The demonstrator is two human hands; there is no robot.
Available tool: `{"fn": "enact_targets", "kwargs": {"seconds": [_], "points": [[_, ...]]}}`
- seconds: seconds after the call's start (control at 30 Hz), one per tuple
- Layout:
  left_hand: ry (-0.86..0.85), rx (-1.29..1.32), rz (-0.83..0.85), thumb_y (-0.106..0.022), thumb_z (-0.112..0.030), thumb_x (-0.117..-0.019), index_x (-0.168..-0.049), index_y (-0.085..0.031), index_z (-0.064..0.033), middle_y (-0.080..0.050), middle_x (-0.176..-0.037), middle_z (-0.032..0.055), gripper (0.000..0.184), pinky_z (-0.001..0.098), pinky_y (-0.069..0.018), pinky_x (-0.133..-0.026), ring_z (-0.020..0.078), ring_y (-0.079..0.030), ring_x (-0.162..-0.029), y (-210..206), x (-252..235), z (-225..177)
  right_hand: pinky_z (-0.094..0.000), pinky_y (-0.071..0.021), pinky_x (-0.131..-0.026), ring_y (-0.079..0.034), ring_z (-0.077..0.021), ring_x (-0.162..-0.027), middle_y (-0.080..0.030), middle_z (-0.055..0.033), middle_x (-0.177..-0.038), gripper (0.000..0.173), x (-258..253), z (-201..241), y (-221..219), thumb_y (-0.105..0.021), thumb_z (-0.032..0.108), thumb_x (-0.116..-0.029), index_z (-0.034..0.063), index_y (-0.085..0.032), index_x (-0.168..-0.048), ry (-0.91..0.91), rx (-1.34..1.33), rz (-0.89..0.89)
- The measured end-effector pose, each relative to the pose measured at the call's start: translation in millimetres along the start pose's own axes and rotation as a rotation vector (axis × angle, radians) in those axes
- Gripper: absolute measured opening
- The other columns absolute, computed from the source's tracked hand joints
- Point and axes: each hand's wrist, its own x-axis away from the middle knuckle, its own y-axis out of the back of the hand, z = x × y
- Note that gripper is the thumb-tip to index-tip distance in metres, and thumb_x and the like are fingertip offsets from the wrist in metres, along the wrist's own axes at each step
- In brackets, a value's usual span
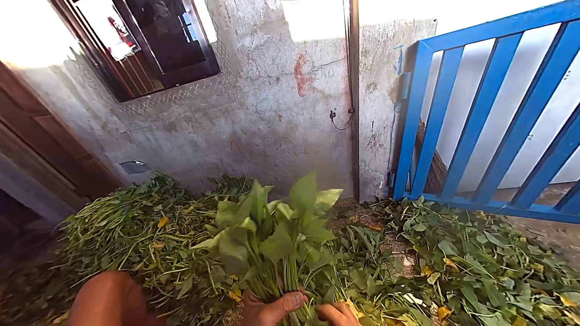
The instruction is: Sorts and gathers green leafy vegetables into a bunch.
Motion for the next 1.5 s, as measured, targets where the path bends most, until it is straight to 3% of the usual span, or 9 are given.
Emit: {"fn": "enact_targets", "kwargs": {"seconds": [0.2, 0.5, 0.6, 0.8, 0.93, 1.03, 1.17, 1.33, 1.5], "points": [[0.145, -0.288, -0.347, -0.08, 0.023, -0.0589, -0.099, -0.063, 0.0078, -0.073, -0.081, 0.0178, 0.046, 0.0404, -0.0646, -0.069, 0.0248, -0.074, -0.072, -16.7, -3.2, 7.3, -0.0387, -0.0573, -0.078, -0.067, -0.0203, -0.087, -0.068, -0.0143, -0.102, 0.025, -12.5, -5.5, -13.6, -0.057, 0.019, -0.1048, -0.002, -0.064, -0.116, -0.317, -0.339, 0.059], [0.187, -0.312, -0.395, -0.08, 0.023, -0.057, -0.097, -0.063, 0.0086, -0.072, -0.08, 0.018, 0.046, 0.037, -0.0637, -0.066, 0.0235, -0.072, -0.07, -18.5, -4.5, 9.1, -0.0373, -0.0508, -0.063, -0.061, -0.0166, -0.069, -0.065, -0.0084, -0.082, 0.019, -20.7, -12.3, 8.7, -0.054, 0.014, -0.1021, 0.0008, -0.064, -0.111, -0.377, -0.371, 0.259], [0.192, -0.291, -0.389, -0.08, 0.023, -0.0581, -0.098, -0.062, 0.0094, -0.071, -0.081, 0.0194, 0.046, 0.0379, -0.0638, -0.067, 0.0249, -0.072, -0.071, -19.2, -5.7, 9.3, -0.0403, -0.0572, -0.065, -0.065, -0.019, -0.074, -0.067, -0.011, -0.097, 0.033, -20.0, -7.9, 10.1, -0.057, 0.011, -0.0999, 0.0019, -0.053, -0.131, -0.329, -0.364, 0.211], [0.178, -0.298, -0.352, -0.081, 0.022, -0.0585, -0.1, -0.062, 0.0097, -0.072, -0.083, 0.0204, 0.047, 0.0402, -0.0642, -0.07, 0.0264, -0.073, -0.073, -18.8, -4.1, 11.7, -0.0348, -0.0545, -0.06, -0.064, -0.0171, -0.077, -0.066, -0.0112, -0.111, 0.028, -28.9, 0.5, 10.5, -0.053, 0.006, -0.0996, 0.002, -0.056, -0.127, -0.517, -0.674, 0.27], [0.172, -0.304, -0.365, -0.081, 0.022, -0.0595, -0.099, -0.062, 0.0102, -0.073, -0.083, 0.0208, 0.046, 0.0392, -0.0643, -0.07, 0.0264, -0.074, -0.074, -18.7, -3.9, 13.4, -0.0326, -0.0562, -0.088, -0.067, -0.0126, -0.103, -0.07, -0.0088, -0.123, 0.037, -33.6, 0.5, 11.8, -0.049, 0.006, -0.1011, -0.0002, -0.06, -0.136, -0.57, -0.752, 0.305], [0.166, -0.296, -0.377, -0.08, 0.022, -0.0612, -0.099, -0.062, 0.011, -0.073, -0.083, 0.0222, 0.043, 0.0401, -0.0643, -0.07, 0.0282, -0.074, -0.074, -19.8, -5.2, 13.7, -0.0309, -0.0575, -0.088, -0.07, -0.0116, -0.098, -0.074, -0.0079, -0.108, 0.026, -32.5, -2.1, 5.1, -0.054, 0.008, -0.1038, -0.0022, -0.066, -0.125, -0.473, -0.666, 0.24], [0.151, -0.244, -0.435, -0.077, 0.022, -0.0642, -0.099, -0.059, 0.0129, -0.071, -0.079, 0.0254, 0.041, 0.0422, -0.0641, -0.064, 0.0326, -0.073, -0.068, -20.3, -7.4, 16.6, -0.0313, -0.0551, -0.071, -0.066, -0.0119, -0.077, -0.07, -0.0064, -0.087, 0.021, -25.9, -8.4, -0.1, -0.057, 0.017, -0.104, 0.0011, -0.071, -0.107, -0.327, -0.334, 0.17], [0.128, -0.22, -0.472, -0.075, 0.022, -0.0669, -0.099, -0.058, 0.0131, -0.07, -0.078, 0.0261, 0.038, 0.0426, -0.0642, -0.063, 0.0335, -0.073, -0.066, -19.6, -9.1, 16.0, -0.0423, -0.0542, -0.067, -0.066, -0.0233, -0.077, -0.066, -0.0132, -0.087, 0.026, -17.9, -8.7, 1.9, -0.05, 0.02, -0.1041, 0.0007, -0.068, -0.102, -0.245, -0.021, 0.248], [0.234, -0.232, -0.407, -0.08, 0.02, -0.0657, -0.104, -0.06, 0.0135, -0.072, -0.084, 0.0259, 0.044, 0.0438, -0.065, -0.068, 0.0329, -0.074, -0.072, -17.9, -5.4, 14.5, -0.0421, -0.0533, -0.065, -0.065, -0.0235, -0.077, -0.064, -0.0134, -0.086, 0.024, -23.4, -6.9, -0.2, -0.049, 0.017, -0.1027, 0.0011, -0.067, -0.097, -0.214, 0.018, 0.231]]}}
